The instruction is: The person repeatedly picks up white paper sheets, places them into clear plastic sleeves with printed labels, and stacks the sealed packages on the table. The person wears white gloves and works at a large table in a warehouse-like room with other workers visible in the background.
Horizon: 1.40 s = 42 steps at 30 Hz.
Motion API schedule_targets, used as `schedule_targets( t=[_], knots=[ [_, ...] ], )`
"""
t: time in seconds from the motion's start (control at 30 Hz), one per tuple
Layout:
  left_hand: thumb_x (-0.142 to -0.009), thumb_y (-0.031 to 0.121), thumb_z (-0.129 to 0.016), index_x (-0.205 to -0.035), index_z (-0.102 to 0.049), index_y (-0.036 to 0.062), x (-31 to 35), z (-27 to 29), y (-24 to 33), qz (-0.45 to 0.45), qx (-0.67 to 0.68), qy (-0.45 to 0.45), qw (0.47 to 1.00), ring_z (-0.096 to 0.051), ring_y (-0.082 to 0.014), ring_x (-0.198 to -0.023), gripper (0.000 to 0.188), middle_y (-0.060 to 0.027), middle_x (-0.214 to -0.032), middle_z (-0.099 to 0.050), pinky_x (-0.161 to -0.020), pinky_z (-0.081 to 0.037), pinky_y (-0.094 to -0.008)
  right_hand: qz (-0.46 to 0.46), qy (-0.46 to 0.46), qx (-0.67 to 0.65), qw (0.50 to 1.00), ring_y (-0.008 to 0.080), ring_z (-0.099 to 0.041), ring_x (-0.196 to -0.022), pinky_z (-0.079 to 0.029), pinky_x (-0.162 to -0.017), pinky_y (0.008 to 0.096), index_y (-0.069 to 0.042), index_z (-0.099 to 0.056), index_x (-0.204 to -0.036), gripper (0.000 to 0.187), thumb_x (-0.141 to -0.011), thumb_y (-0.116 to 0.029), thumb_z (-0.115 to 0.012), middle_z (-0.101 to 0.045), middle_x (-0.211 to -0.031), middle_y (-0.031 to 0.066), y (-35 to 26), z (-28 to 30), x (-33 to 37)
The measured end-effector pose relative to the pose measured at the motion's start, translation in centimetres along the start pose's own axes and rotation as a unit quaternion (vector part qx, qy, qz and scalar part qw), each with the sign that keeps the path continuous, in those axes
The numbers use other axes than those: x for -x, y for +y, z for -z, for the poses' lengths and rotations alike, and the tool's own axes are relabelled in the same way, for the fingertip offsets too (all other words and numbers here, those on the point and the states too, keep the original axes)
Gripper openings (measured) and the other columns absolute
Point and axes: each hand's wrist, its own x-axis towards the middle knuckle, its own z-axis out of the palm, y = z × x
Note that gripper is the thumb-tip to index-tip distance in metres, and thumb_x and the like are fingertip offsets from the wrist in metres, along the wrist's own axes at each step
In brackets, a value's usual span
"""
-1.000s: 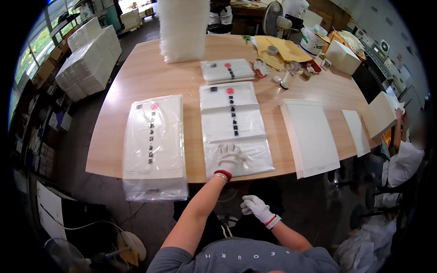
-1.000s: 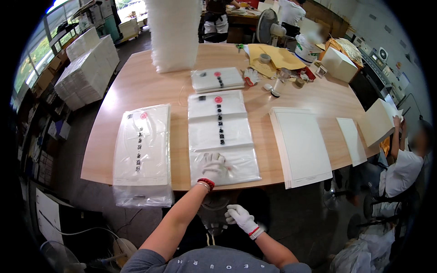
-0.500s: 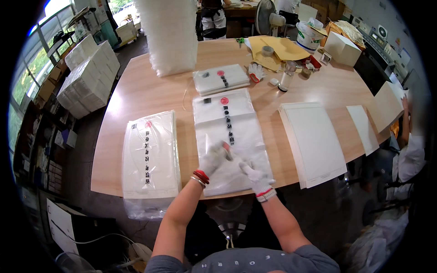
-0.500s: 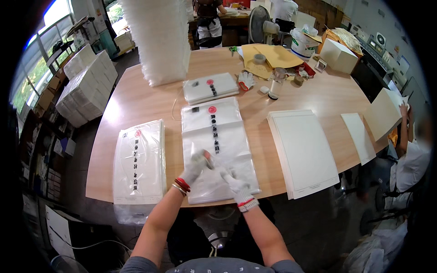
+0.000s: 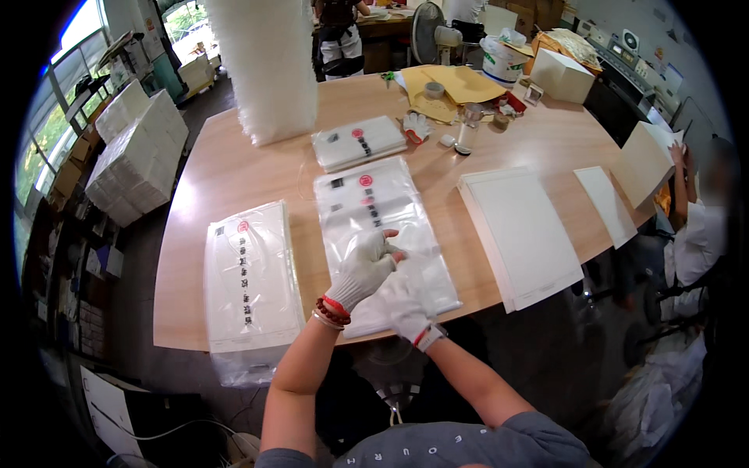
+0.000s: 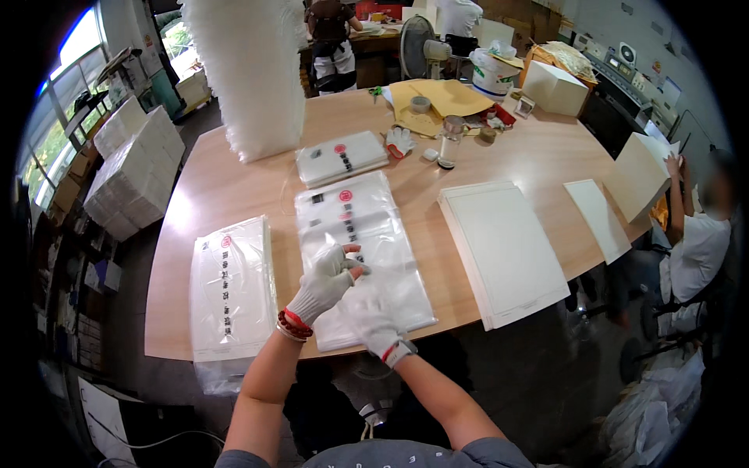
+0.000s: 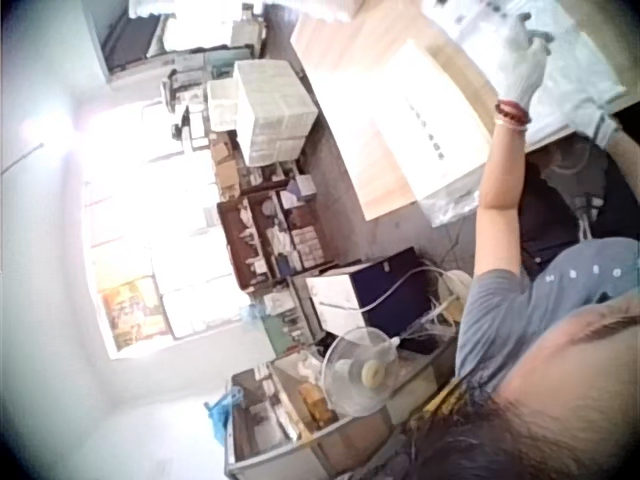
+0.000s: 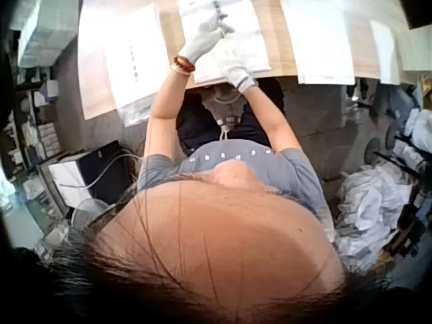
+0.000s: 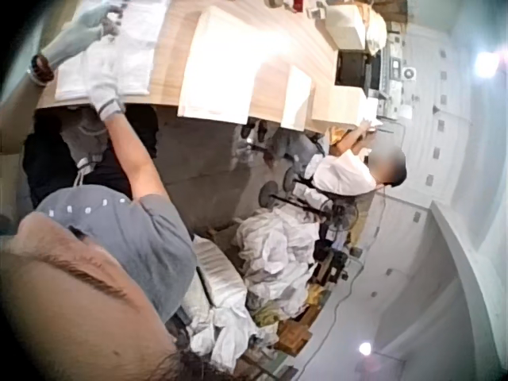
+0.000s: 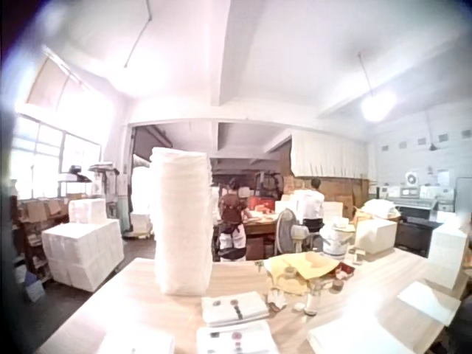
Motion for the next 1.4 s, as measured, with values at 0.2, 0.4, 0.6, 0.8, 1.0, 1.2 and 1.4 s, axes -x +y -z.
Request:
schedule_targets(
  t=[0.2,0.4,0.6,0.8,1.0,1.2,1.4],
  knots=[
    [-0.076,0.019,-0.067,-0.118,-0.047,0.0023,5.3,-1.2,-1.8,-0.148,-0.303,0.139,0.931,-0.058,-0.0314,-0.092,0.050,-0.0148,-0.100,-0.061,-0.077,-0.046,-0.0370,-0.181,-0.058,-0.533,0.825,0.0227,-0.062,-0.087,-0.048,-0.079,0.0295,-0.002,-0.063,-0.096,0.020,-0.077,-0.007,-0.067,-0.063,-0.094,0.0144,3.0,9.9,8.4],
    [-0.067,0.007,-0.070,-0.105,-0.058,0.0082,10.2,-3.4,0.1,-0.267,-0.221,0.255,0.903,-0.058,-0.0301,-0.084,0.040,-0.0101,-0.097,-0.060,-0.072,-0.048,-0.0378,-0.205,-0.056,0.031,0.977,0.0341,-0.047,-0.112,-0.039,-0.094,0.0403,-0.004,-0.044,-0.123,0.069,-0.065,-0.026,-0.073,-0.050,-0.120,0.0166,17.4,11.0,17.8],
    [-0.080,0.007,-0.059,-0.099,-0.062,0.0094,13.2,-10.8,1.1,-0.225,-0.113,-0.061,0.966,-0.062,-0.0200,-0.080,0.019,-0.0079,-0.085,-0.063,-0.071,-0.049,-0.0286,-0.237,-0.038,-0.121,0.963,0.0315,-0.061,-0.083,-0.049,-0.071,0.0385,-0.007,-0.060,-0.101,0.035,-0.074,-0.026,-0.068,-0.063,-0.089,0.0123,21.2,13.4,16.9],
    [-0.092,0.034,-0.049,-0.122,-0.045,0.0065,9.2,-20.5,-4.1,0.258,0.585,-0.210,0.739,-0.056,-0.0223,-0.097,0.041,-0.0091,-0.118,-0.053,-0.088,-0.047,-0.0368,-0.020,-0.032,0.036,0.999,0.0306,-0.057,-0.065,-0.047,-0.057,0.0384,-0.009,-0.061,-0.083,0.017,-0.078,-0.026,-0.062,-0.057,-0.071,0.0108,12.1,17.9,15.6],
    [-0.079,0.019,-0.054,-0.123,-0.043,0.0042,10.9,-17.1,-2.7,0.113,0.180,-0.206,0.955,-0.056,-0.0240,-0.097,0.048,-0.0109,-0.110,-0.057,-0.087,-0.043,-0.0365,-0.283,-0.038,-0.299,0.911,0.0192,-0.061,-0.086,-0.051,-0.074,0.0303,0.001,-0.058,-0.098,0.026,-0.084,-0.021,-0.056,-0.063,-0.092,0.0083,11.8,15.3,23.8],
    [-0.066,0.028,-0.062,-0.129,-0.029,-0.0081,13.4,-18.1,-2.0,-0.042,-0.073,-0.105,0.991,-0.031,-0.0428,-0.122,0.080,-0.0297,-0.133,-0.028,-0.101,-0.028,-0.0440,-0.460,0.148,-0.657,0.578,0.0215,-0.052,-0.103,-0.046,-0.087,0.0372,-0.001,-0.045,-0.121,0.051,-0.092,-0.043,-0.041,-0.050,-0.117,0.0124,4.9,11.3,21.0],
    [-0.065,0.025,-0.066,-0.117,-0.045,-0.0045,12.6,-15.1,0.1,-0.141,-0.206,-0.243,0.937,-0.038,-0.0502,-0.113,0.063,-0.0320,-0.127,-0.034,-0.098,-0.029,-0.0534,-0.418,0.228,-0.644,0.599,0.0175,-0.054,-0.095,-0.046,-0.083,0.0291,0.006,-0.045,-0.117,0.040,-0.086,-0.017,-0.056,-0.056,-0.107,0.0110,1.7,10.1,16.4]
  ],
)
